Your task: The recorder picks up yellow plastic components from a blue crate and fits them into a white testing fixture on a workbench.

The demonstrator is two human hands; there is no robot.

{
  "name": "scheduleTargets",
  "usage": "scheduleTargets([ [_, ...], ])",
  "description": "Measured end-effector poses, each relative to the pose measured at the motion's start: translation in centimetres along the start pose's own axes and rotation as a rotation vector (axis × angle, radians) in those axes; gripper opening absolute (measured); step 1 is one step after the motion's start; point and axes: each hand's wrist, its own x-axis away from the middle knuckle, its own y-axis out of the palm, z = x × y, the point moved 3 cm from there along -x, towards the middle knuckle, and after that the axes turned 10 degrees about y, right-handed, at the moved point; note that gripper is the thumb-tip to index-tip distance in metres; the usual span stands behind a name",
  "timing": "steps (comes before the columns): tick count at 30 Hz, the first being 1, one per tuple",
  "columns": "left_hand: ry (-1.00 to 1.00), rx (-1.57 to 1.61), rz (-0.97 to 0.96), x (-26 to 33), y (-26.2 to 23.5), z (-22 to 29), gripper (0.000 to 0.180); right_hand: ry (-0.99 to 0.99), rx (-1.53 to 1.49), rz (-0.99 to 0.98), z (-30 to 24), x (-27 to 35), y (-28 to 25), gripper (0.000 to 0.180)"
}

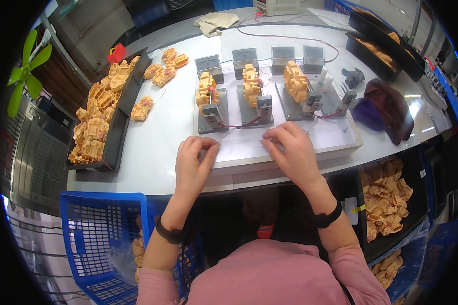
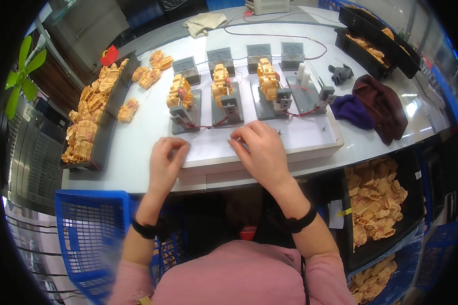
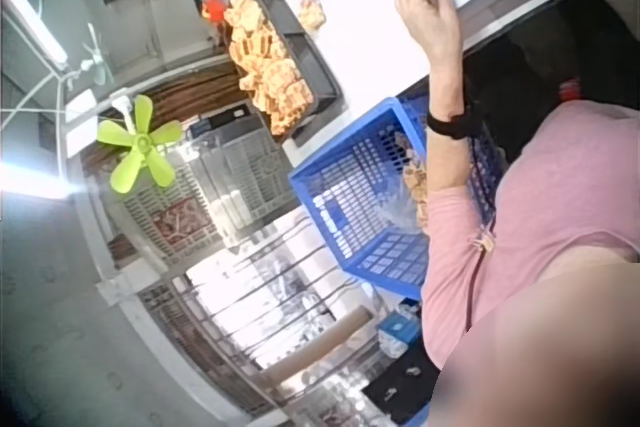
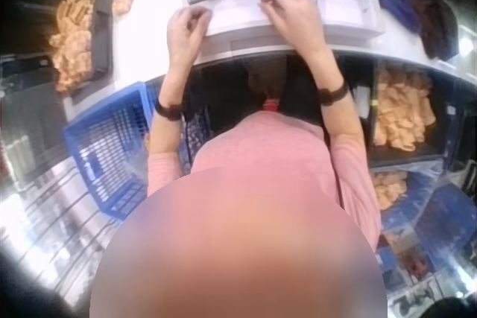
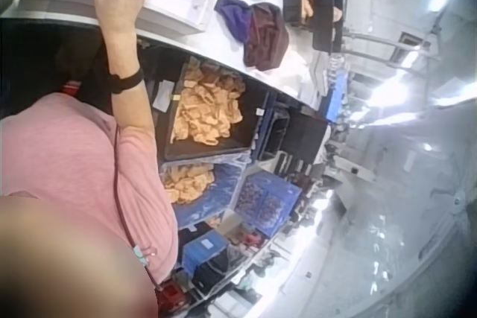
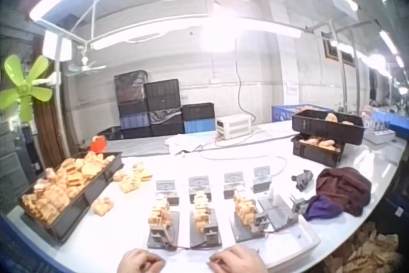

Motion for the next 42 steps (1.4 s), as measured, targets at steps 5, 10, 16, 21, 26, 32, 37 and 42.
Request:
scheduleTargets([
  [5, 0.011, -0.012, 0.008, 0.03, 0.04, 0.06, 0.011, -0.01, 0.0, 0.002, -0.02, -0.04, -0.07, 0.008],
  [10, -0.003, -0.003, 0.006, 0.05, 0.07, 0.11, 0.011, -0.048, 0.011, 0.027, -0.15, -0.01, -0.31, 0.007],
  [16, -0.023, 0.002, -0.003, 0.03, 0.04, 0.15, 0.011, -0.052, 0.028, 0.025, -0.21, 0.0, -0.36, 0.007],
  [21, -0.022, 0.004, 0.0, 0.08, 0.1, 0.1, 0.011, -0.046, 0.029, 0.014, -0.25, 0.03, -0.39, 0.007],
  [26, 0.008, -0.006, 0.002, -0.03, 0.13, 0.06, 0.011, -0.038, 0.028, 0.02, -0.11, 0.03, -0.31, 0.008],
  [32, -0.022, 0.001, 0.007, 0.02, 0.14, 0.25, 0.01, -0.067, 0.014, 0.055, 0.26, 0.12, -0.06, 0.008],
  [37, -0.022, 0.003, 0.008, 0.09, 0.16, 0.26, 0.011, -0.081, 0.016, 0.07, 0.27, 0.04, -0.01, 0.008],
  [42, -0.022, 0.026, 0.006, 0.23, 0.31, -0.08, 0.011, -0.059, 0.007, 0.06, 0.25, 0.15, -0.1, 0.008],
])
